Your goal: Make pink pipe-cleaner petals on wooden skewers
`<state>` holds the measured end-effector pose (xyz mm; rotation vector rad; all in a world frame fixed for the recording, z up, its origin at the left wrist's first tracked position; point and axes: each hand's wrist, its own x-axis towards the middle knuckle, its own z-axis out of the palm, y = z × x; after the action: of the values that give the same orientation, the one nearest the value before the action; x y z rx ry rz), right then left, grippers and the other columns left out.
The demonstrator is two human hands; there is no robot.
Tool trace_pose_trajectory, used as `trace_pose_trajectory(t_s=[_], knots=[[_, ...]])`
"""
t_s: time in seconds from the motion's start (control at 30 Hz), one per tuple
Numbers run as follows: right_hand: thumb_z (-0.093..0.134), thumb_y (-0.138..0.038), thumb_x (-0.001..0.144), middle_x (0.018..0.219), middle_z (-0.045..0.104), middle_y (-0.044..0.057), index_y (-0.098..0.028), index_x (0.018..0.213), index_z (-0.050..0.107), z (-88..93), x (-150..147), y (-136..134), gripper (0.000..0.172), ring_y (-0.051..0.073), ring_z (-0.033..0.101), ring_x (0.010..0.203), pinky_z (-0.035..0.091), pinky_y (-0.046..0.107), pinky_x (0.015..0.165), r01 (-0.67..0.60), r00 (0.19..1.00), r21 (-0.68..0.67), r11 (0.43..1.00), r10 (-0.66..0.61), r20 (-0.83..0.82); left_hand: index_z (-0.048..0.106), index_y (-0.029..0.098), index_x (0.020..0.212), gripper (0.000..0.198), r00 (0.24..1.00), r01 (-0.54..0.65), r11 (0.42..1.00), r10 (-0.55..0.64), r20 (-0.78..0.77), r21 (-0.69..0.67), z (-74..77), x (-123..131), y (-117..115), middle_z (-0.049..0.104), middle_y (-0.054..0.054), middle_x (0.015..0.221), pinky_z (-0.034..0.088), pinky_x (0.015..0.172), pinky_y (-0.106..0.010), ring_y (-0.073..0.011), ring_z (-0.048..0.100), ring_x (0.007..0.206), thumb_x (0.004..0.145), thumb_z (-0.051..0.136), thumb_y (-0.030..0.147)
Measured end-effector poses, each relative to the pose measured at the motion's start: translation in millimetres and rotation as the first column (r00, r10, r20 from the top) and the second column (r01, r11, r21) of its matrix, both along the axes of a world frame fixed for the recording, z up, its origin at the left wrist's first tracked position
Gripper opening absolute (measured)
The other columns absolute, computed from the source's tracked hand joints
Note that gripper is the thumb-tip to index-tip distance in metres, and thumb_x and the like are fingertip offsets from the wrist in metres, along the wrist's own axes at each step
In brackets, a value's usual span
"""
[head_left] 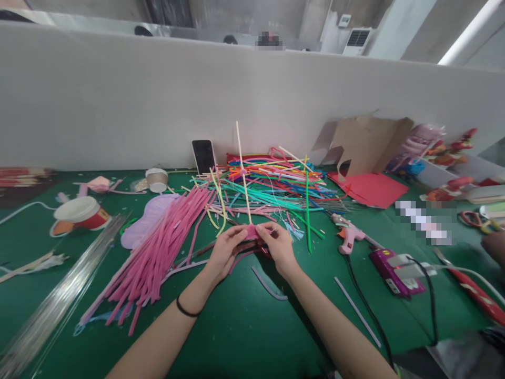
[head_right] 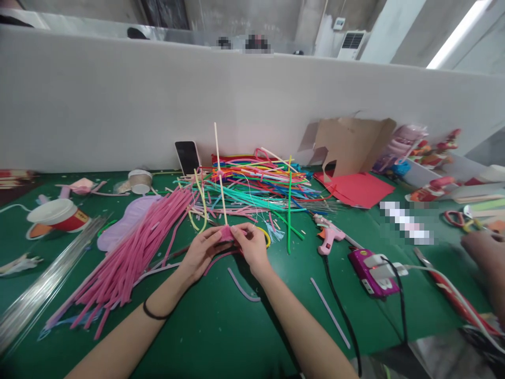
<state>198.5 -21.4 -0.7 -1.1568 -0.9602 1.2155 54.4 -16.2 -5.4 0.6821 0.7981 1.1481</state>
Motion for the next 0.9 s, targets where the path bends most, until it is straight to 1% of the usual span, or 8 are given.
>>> trace_pose_trajectory(t_s=[0.17,0.27,0.33,0.5,0.57,0.67,0.8,0.9], knots=[[0.073,-0.045,0.072,0.069,0.064,-0.002,-0.02,0.083,0.069,-0.8,-5.4,-2.3,0.027,0.011,0.054,0.057,0.043,0.023,0.055,-0.045,0.997,-0.003,0.999,0.045,-0.057,0.073,0.013,0.081,0.024,0.999,-0.013,0.999,0.015,-0.037,0.051,-4.6,2.7,0.3,0.073,-0.004,0.078,0.053,0.084,-0.03,-0.0143,0.067,0.076,0.066,0.082,0.029],[0.075,-0.042,0.071,0.079,0.068,0.0,-0.021,0.097,0.071,0.5,-5.3,-3.3,0.033,0.011,0.058,0.062,0.046,0.023,0.059,-0.097,0.991,-0.015,0.995,0.096,-0.096,0.073,0.012,0.08,0.023,0.998,-0.003,0.998,0.007,-0.058,0.063,-7.4,3.5,0.7,0.073,-0.005,0.08,0.052,0.086,-0.029,-0.015,0.067,0.078,0.066,0.083,0.029],[0.076,-0.04,0.071,0.082,0.07,0.001,-0.021,0.099,0.072,1.2,-4.2,-3.4,0.034,0.012,0.06,0.065,0.048,0.024,0.062,-0.126,0.986,-0.006,0.992,0.125,-0.113,0.073,0.012,0.081,0.024,0.998,0.01,0.998,-0.006,-0.058,0.061,-6.9,2.9,0.4,0.074,-0.006,0.084,0.053,0.085,-0.029,-0.0161,0.068,0.081,0.067,0.082,0.029],[0.075,-0.04,0.071,0.08,0.071,0.002,-0.019,0.094,0.073,-2.1,-3.1,-1.8,0.031,0.013,0.062,0.067,0.05,0.024,0.064,-0.12,0.984,-0.011,0.993,0.117,-0.136,0.071,0.014,0.09,0.027,0.99,0.117,0.993,-0.115,-0.088,0.02,-1.3,-0.7,-1.2,0.072,-0.004,0.079,0.052,0.057,-0.017,-0.0124,0.067,0.07,0.071,0.079,0.03],[0.075,-0.04,0.071,0.08,0.071,0.002,-0.019,0.094,0.072,-4.4,-3.9,-1.3,0.031,0.013,0.063,0.068,0.05,0.024,0.064,-0.118,0.98,-0.027,0.993,0.112,-0.166,0.07,0.014,0.094,0.029,0.986,0.154,0.988,-0.154,-0.071,-0.011,-0.3,-0.9,-1.5,0.072,-0.004,0.081,0.053,0.06,-0.017,-0.0119,0.068,0.07,0.07,0.08,0.028],[0.076,-0.04,0.071,0.078,0.071,0.002,-0.018,0.094,0.072,-6.7,-5.6,-1.2,0.032,0.012,0.062,0.064,0.05,0.024,0.062,-0.117,0.973,-0.045,0.992,0.105,-0.206,0.069,0.013,0.092,0.031,0.99,0.133,0.991,-0.134,-0.035,-0.034,-1.3,0.6,-1.6,0.073,-0.004,0.083,0.056,0.076,-0.021,-0.0116,0.069,0.073,0.067,0.083,0.024],[0.076,-0.043,0.071,0.07,0.066,-0.001,-0.017,0.085,0.071,-8.3,-7.2,-1.0,0.03,0.009,0.056,0.057,0.047,0.021,0.056,-0.093,0.977,-0.038,0.995,0.084,-0.197,0.07,0.01,0.09,0.032,0.991,0.119,0.993,-0.121,-0.05,-0.026,-3.9,2.2,-1.4,0.073,-0.005,0.079,0.056,0.076,-0.02,-0.0114,0.069,0.072,0.065,0.084,0.023],[0.076,-0.043,0.071,0.07,0.065,-0.001,-0.018,0.083,0.07,-10.0,-7.5,-0.3,0.029,0.01,0.055,0.059,0.047,0.022,0.057,-0.09,0.981,-0.029,0.996,0.084,-0.176,0.07,0.01,0.09,0.032,0.991,0.125,0.992,-0.126,-0.049,-0.026,-4.8,1.7,-1.4,0.074,-0.005,0.079,0.056,0.076,-0.021,-0.0117,0.069,0.071,0.064,0.085,0.022]])
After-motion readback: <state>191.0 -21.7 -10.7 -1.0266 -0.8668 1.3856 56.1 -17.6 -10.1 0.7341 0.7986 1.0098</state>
